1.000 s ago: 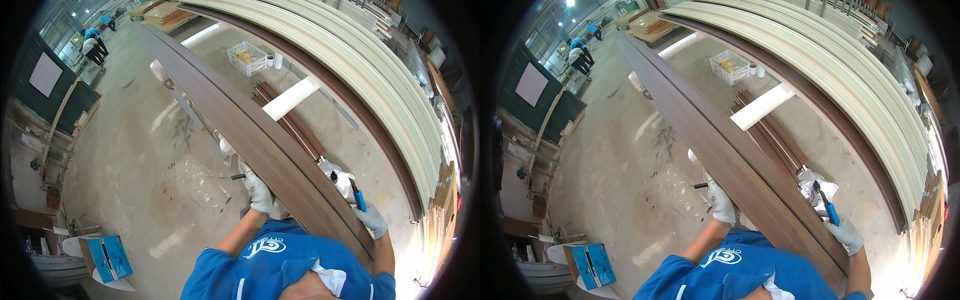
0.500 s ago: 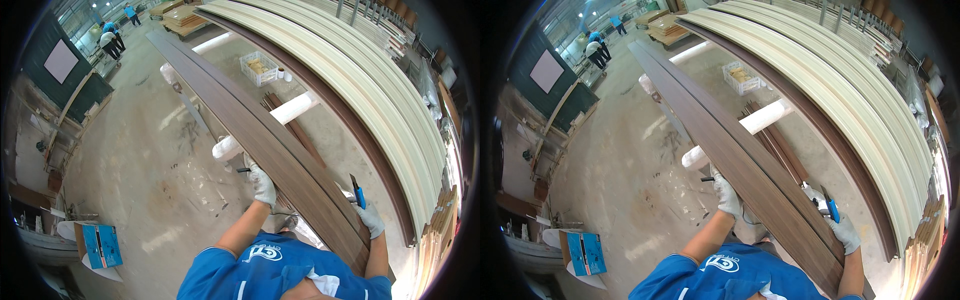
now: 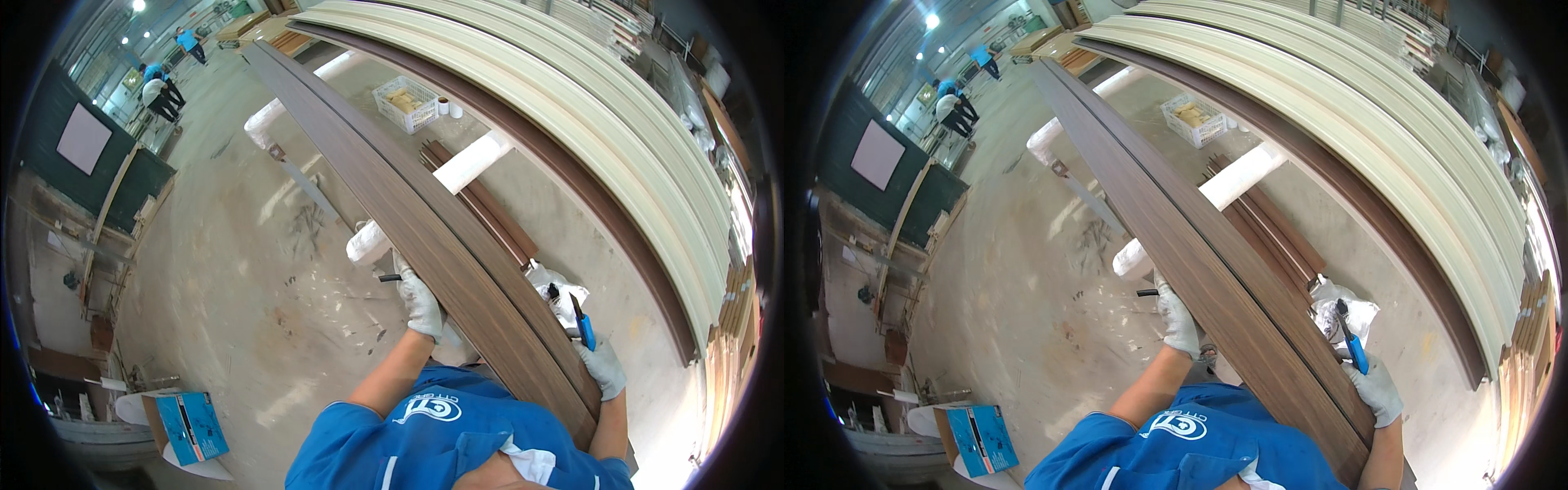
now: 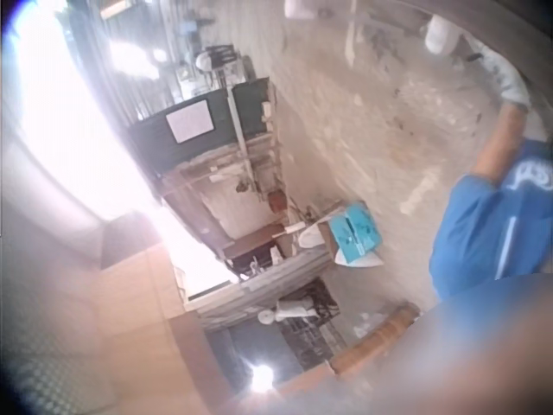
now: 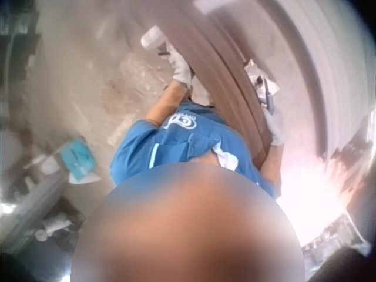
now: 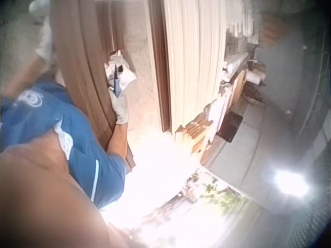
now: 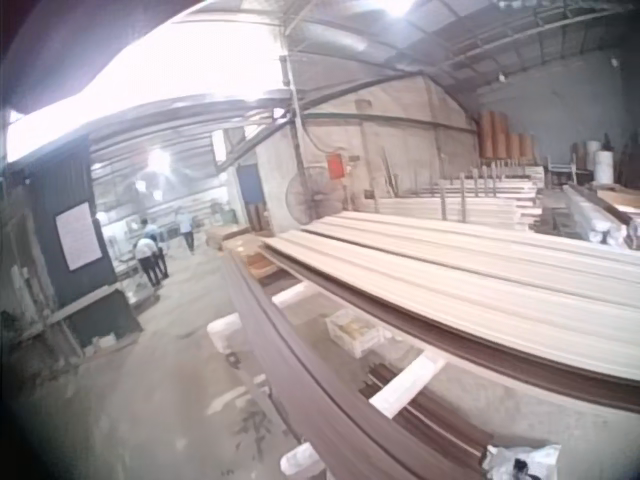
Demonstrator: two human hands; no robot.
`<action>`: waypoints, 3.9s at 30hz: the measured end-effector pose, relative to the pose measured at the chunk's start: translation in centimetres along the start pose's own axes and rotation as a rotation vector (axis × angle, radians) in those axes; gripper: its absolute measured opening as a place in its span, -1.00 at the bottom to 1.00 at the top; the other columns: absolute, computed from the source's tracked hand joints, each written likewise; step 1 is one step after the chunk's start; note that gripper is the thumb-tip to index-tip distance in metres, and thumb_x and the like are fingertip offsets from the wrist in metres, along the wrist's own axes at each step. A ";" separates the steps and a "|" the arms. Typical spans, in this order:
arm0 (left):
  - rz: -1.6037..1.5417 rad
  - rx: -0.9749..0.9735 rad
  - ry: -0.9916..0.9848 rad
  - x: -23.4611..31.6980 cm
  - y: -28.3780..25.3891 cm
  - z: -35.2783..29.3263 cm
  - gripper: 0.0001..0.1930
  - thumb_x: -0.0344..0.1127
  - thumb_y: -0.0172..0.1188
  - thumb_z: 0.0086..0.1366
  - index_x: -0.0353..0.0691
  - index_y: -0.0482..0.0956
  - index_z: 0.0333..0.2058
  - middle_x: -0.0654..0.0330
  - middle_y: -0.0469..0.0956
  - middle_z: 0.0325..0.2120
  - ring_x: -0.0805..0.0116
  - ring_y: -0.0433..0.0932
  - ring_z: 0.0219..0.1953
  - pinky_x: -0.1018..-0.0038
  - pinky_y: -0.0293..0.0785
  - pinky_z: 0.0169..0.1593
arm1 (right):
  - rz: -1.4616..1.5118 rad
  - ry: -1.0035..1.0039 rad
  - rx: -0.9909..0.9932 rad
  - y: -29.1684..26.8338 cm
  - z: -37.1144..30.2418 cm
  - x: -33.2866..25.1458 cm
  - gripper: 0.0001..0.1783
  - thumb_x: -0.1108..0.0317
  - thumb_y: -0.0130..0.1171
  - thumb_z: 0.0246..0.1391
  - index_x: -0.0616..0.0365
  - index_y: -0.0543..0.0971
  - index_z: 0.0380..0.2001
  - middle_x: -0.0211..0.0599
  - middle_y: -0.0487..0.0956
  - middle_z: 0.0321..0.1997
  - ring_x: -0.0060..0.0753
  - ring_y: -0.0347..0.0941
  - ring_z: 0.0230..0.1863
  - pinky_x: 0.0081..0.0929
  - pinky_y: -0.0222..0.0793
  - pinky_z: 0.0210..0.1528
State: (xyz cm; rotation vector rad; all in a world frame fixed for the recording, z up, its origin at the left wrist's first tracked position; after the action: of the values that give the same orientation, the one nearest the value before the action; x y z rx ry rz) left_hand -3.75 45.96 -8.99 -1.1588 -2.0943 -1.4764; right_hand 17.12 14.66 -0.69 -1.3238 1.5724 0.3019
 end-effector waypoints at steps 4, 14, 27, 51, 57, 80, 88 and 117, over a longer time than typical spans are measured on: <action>-0.038 -0.094 -0.084 1.1 -0.7 -0.5 -0.40 0.15 -0.14 0.61 -0.04 0.22 0.44 0.24 0.38 0.30 0.31 0.42 0.28 0.33 0.44 0.32 | 0.047 0.024 0.042 2.2 -2.7 -0.8 -0.61 0.39 0.23 0.23 0.28 0.64 0.10 -0.21 0.72 -0.02 -0.42 0.59 0.00 -0.41 0.44 0.16; 0.011 -0.061 -0.116 0.8 -1.2 0.1 -0.40 0.30 -0.09 0.54 -0.02 0.39 0.28 0.23 0.55 0.03 0.32 0.59 0.01 0.34 0.63 0.05 | 0.145 0.071 0.071 3.3 -4.6 -1.8 -0.63 0.34 0.26 0.24 0.34 0.66 0.04 -0.28 0.72 -0.09 -0.49 0.58 -0.08 -0.45 0.46 0.10; 0.087 0.039 0.172 -7.5 11.6 2.7 -0.34 0.25 -0.08 0.56 -0.02 0.24 0.43 0.27 0.45 0.22 0.30 0.48 0.18 0.34 0.49 0.22 | -0.256 -0.090 0.099 -13.2 6.8 -1.5 -0.72 0.31 0.23 0.27 0.29 0.70 -0.09 -0.30 0.72 -0.20 -0.48 0.58 -0.15 -0.39 0.48 0.03; 0.087 0.043 0.160 -7.1 12.2 2.5 -0.39 0.09 -0.11 0.62 -0.13 0.23 0.47 0.16 0.39 0.33 0.24 0.45 0.24 0.36 0.41 0.29 | -0.216 -0.042 0.216 -10.3 6.4 0.5 -0.80 0.33 0.24 0.19 0.24 0.67 -0.21 -0.32 0.67 -0.30 -0.47 0.55 -0.21 -0.37 0.46 -0.03; 0.021 0.004 0.136 -8.6 14.2 3.6 -0.39 0.17 -0.14 0.59 0.00 0.24 0.44 0.25 0.40 0.29 0.23 0.46 0.23 0.27 0.47 0.25 | -0.271 -0.068 0.189 -12.8 9.7 -0.6 -0.80 0.33 0.23 0.19 0.27 0.63 -0.23 -0.31 0.64 -0.36 -0.49 0.50 -0.27 -0.40 0.44 -0.06; -0.443 -1.435 -0.051 15.2 13.3 -5.6 -0.66 0.04 0.05 0.54 -0.08 0.42 -0.32 0.33 0.36 -0.70 0.54 0.23 -0.79 0.58 0.12 -0.76 | -0.559 -0.233 0.935 -26.9 8.9 -2.8 -0.60 0.00 0.28 0.26 0.16 0.63 -0.22 -0.12 0.72 -0.29 0.06 0.63 -0.20 -0.14 0.48 -0.12; 0.190 -1.173 0.419 9.7 23.4 -9.1 -0.43 0.22 -0.08 0.56 -0.24 0.57 -0.13 0.25 0.34 -0.77 0.55 0.07 -0.86 0.52 -0.04 -0.78 | -0.052 -0.298 0.654 -26.9 11.4 -6.0 -0.54 0.01 0.22 0.35 0.08 0.51 0.12 -0.36 0.56 -0.36 -0.61 0.42 -0.53 -0.50 0.36 -0.52; 0.044 -1.736 0.379 35.5 30.6 9.0 -0.55 -0.07 -0.03 0.53 -0.27 0.54 0.16 0.32 0.34 -0.40 0.42 0.35 -0.34 0.43 0.35 -0.12 | 0.501 -0.475 -0.123 14.5 11.3 -23.4 -0.31 0.43 0.57 -0.05 0.18 0.56 0.20 -0.51 0.65 -0.21 -0.70 0.46 -0.28 -0.63 0.42 -0.26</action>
State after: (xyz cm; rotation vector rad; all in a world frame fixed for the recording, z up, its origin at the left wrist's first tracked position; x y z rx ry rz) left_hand -0.49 73.21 30.02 -1.0186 -0.1166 -3.1246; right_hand 8.10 41.88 7.18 -0.8398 1.4629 0.9631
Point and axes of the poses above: each hand's wrist, its own z-axis towards the middle knuckle, its own y-axis out of the palm, x = y × z, the point moved 1 cm from there along z, towards the middle knuckle
